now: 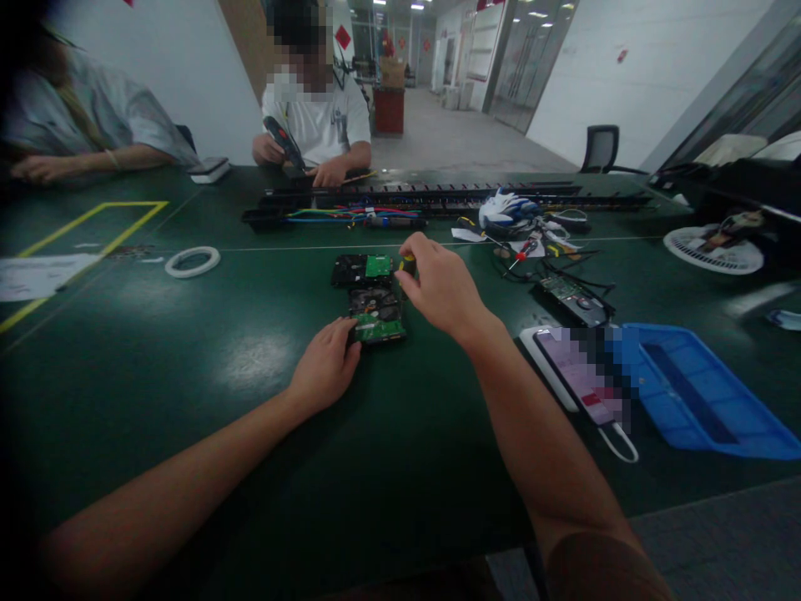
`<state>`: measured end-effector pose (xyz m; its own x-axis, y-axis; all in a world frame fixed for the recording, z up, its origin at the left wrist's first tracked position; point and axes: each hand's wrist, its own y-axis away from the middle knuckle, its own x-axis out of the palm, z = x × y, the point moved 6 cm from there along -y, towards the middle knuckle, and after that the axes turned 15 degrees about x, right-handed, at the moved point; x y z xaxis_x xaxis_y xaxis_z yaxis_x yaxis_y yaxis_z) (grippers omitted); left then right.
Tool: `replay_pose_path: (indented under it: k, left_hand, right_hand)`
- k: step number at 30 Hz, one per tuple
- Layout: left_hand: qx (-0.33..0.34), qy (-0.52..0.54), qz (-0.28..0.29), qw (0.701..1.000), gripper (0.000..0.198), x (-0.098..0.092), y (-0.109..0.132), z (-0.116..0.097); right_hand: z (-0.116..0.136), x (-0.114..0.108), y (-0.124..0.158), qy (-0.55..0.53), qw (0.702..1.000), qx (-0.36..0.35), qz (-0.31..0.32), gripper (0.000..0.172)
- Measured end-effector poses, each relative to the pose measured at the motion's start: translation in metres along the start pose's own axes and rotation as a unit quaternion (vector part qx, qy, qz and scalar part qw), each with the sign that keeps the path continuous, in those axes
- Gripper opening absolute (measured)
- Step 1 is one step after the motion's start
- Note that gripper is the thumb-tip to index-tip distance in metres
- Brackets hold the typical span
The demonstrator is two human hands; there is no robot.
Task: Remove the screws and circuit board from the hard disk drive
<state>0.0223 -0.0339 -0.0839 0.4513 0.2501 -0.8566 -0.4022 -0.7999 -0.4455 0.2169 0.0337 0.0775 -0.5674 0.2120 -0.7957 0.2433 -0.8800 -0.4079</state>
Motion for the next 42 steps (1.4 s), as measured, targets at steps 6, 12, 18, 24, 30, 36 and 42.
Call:
replay_pose_path:
  k: [6,12,18,24,30,36,42]
  left_hand:
    - [0.007,-0.004,-0.007,1.0,0.043,-0.0001,0.0,-0.0006]
    - [-0.001,0.002,0.002,1.0,0.044,-0.0012,0.0,-0.0015]
    - [0.0,0.003,0.0,1.0,0.045,-0.0006,0.0003,-0.0005]
    - [-0.002,0.0,-0.001,1.0,0.044,-0.0002,0.0007,0.0006]
    - [-0.004,-0.007,0.007,1.0,0.045,0.0005,0.0002,-0.0001]
    - [-0.001,-0.009,0.001,1.0,0.044,-0.0008,-0.0003,-0.0014]
    - [0.001,-0.009,0.001,1.0,0.044,-0.0018,0.0,-0.0017]
  right_hand:
    - [0.0044,-0.001,0.0011,0.017,1.0,-0.024,0.008,0.017]
    - [0.0033,-0.0016,0.001,0.024,0.999,-0.029,0.008,0.02]
    - [0.0031,-0.0026,0.0001,0.02,1.0,-0.016,0.007,0.017]
    - [0.0043,-0.0025,0.0012,0.013,0.999,-0.045,0.009,0.024]
    - [0.002,-0.0027,0.0002,0.02,0.999,-0.028,-0.006,0.02]
    - [0.001,-0.0025,0.0003,-0.002,1.0,0.0,-0.003,0.021]
    - [0.0027,-0.005,0.0005,0.013,1.0,-0.012,0.003,0.016]
